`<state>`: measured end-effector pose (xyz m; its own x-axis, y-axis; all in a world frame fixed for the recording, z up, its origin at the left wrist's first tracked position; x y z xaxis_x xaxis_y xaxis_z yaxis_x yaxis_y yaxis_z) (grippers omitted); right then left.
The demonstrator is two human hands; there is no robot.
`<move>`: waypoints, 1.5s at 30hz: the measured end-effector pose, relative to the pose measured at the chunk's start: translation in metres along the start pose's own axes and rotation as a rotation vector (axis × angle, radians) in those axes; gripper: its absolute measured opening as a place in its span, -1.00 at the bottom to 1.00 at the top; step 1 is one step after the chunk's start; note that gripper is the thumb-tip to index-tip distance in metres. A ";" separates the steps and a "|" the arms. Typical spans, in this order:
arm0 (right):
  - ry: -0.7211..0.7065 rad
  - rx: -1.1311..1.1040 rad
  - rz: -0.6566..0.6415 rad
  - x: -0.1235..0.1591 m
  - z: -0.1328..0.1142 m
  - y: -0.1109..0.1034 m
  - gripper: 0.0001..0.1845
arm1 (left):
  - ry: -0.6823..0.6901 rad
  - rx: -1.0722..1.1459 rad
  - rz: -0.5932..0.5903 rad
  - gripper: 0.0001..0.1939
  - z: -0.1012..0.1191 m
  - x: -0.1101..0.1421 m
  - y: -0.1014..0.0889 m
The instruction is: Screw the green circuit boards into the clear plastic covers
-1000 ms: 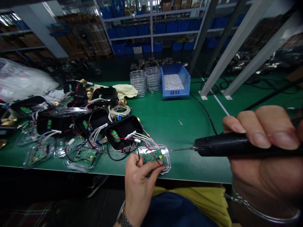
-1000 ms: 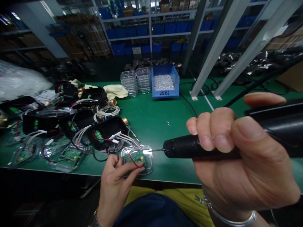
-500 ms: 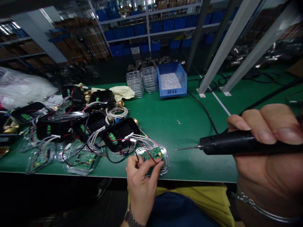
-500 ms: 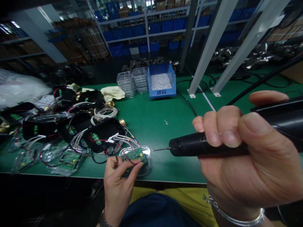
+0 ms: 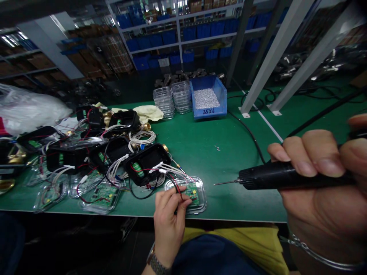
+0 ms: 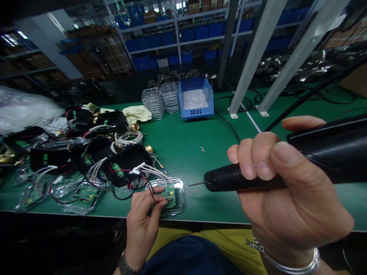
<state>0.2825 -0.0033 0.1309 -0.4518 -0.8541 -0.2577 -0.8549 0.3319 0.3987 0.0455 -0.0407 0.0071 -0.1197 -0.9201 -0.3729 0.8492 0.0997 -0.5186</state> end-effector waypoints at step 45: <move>1.026 0.427 -0.731 0.028 0.095 -0.020 -0.49 | 0.019 -0.050 -0.013 -0.90 0.000 -0.002 0.006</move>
<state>0.2631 0.0040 0.0320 0.3769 -0.7389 0.5586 -0.9147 -0.3918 0.0990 0.0508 -0.0379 0.0046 -0.1413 -0.9140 -0.3802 0.8205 0.1068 -0.5616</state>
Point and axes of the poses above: each hand's wrist, its own x-axis away from the middle knuckle, its own y-axis out of the palm, z = x × y, the point moved 1 cm from there along -x, towards the middle knuckle, and after that the axes turned 10 degrees about x, right-handed, at the moved point
